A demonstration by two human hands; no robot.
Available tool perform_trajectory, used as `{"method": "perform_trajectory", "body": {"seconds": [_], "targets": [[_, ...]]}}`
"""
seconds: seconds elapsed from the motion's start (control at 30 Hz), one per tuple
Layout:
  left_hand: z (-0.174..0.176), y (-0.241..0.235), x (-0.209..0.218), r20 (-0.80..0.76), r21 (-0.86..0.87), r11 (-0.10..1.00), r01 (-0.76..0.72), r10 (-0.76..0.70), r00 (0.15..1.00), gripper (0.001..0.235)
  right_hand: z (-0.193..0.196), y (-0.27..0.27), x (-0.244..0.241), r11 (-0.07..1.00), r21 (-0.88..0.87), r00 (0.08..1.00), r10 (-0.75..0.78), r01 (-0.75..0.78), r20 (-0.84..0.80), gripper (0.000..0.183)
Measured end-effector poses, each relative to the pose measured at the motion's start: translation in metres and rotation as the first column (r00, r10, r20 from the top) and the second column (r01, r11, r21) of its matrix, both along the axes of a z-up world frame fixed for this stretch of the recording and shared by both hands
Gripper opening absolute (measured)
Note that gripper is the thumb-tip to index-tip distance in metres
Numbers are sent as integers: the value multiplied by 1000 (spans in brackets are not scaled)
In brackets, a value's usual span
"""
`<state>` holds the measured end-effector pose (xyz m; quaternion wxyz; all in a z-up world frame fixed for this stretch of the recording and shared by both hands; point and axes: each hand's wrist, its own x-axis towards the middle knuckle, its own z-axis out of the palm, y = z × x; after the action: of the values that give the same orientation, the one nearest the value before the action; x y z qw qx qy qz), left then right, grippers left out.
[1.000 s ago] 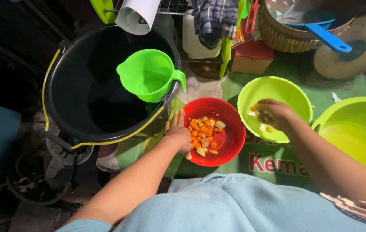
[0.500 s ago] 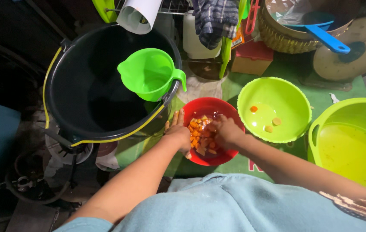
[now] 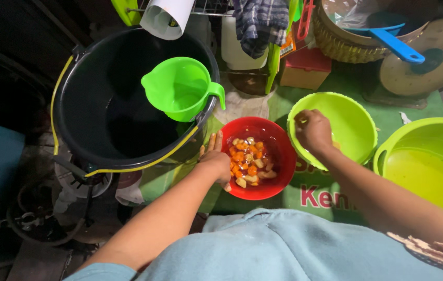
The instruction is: The person pours water from a red bowl into a green basin, then scoops water from a black bucket into the red bowl using a green scoop. They transfer chopped vegetables from a green bowl into the red bowl and wash them by hand, repeating the process of adding water and rinsing the vegetables.
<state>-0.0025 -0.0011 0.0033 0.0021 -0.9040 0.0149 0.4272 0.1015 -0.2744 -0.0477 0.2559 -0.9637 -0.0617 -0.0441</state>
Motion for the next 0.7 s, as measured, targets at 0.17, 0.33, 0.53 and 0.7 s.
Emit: {"method": "perform_trajectory", "body": {"seconds": [0.17, 0.33, 0.53, 0.7], "targets": [[-5, -1, 2, 5, 12, 1000, 10, -10, 1000, 99, -16, -31, 16, 846, -474, 882, -9, -244, -471, 76], [-3, -1, 2, 4, 4, 1000, 2, -2, 1000, 100, -28, -47, 18, 814, -504, 793, -89, -291, -602, 92], [1, -2, 1, 4, 6, 1000, -3, 3, 1000, 101, -54, -76, 12, 866, -466, 874, -77, -179, -479, 77], [2, -2, 1, 9, -3, 1000, -21, 21, 1000, 98, -65, -87, 9, 896, -436, 858, -156, -85, -489, 54]]}}
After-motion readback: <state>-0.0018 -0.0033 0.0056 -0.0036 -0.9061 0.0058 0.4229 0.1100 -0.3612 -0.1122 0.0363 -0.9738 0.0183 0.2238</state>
